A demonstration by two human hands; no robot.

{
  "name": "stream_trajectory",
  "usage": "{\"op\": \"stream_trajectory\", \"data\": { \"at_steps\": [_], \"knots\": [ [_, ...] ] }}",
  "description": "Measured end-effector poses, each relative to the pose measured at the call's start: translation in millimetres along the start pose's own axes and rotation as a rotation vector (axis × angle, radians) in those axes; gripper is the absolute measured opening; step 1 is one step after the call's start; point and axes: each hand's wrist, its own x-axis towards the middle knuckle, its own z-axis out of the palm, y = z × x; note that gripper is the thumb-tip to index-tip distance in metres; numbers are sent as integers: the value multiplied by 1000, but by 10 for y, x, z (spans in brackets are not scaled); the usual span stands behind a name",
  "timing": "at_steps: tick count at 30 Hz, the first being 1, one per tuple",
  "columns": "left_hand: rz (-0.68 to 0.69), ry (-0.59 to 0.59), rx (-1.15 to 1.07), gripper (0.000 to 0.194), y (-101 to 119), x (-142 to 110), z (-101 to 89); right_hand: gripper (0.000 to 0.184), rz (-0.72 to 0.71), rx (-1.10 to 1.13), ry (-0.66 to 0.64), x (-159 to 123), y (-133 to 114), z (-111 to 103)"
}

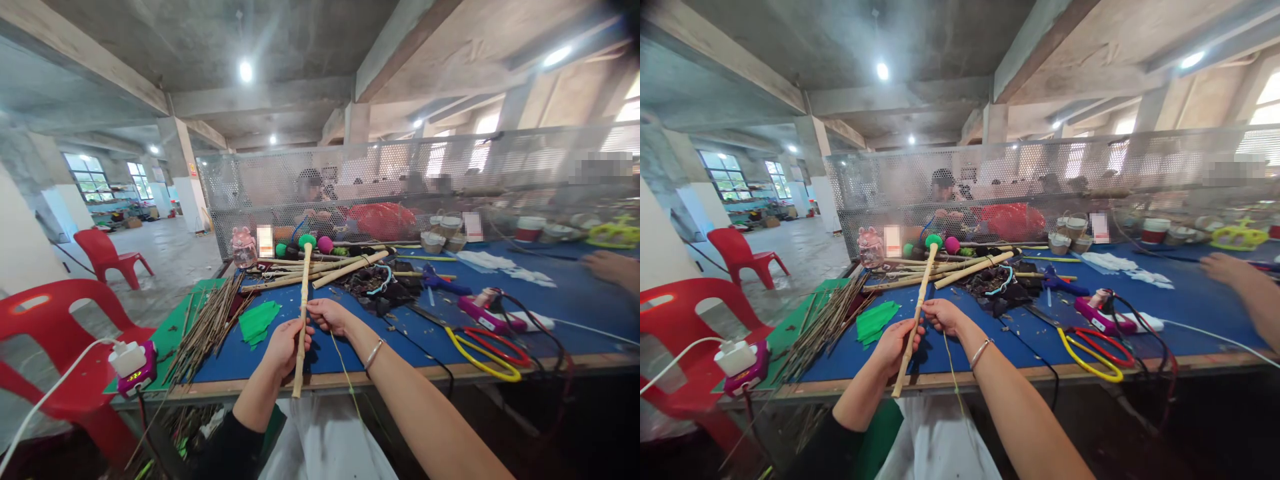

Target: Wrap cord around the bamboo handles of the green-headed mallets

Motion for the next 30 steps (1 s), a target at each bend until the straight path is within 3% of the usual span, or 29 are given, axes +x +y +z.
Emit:
{"op": "stream_trajectory", "data": {
  "at_steps": [8, 16, 25, 30],
  "knots": [
    [118, 78, 163, 35, -71, 28, 80, 18, -2, 74, 117, -43, -28, 11],
    [38, -23, 70, 31, -18, -44, 60, 15, 39, 156, -86, -26, -15, -7],
    [52, 3, 169, 35, -31, -10, 106, 25, 8, 163, 25, -49, -21, 39],
    [11, -71, 50, 27, -7, -42, 48, 21, 21, 183, -43, -41, -6, 21]
  ]
}}
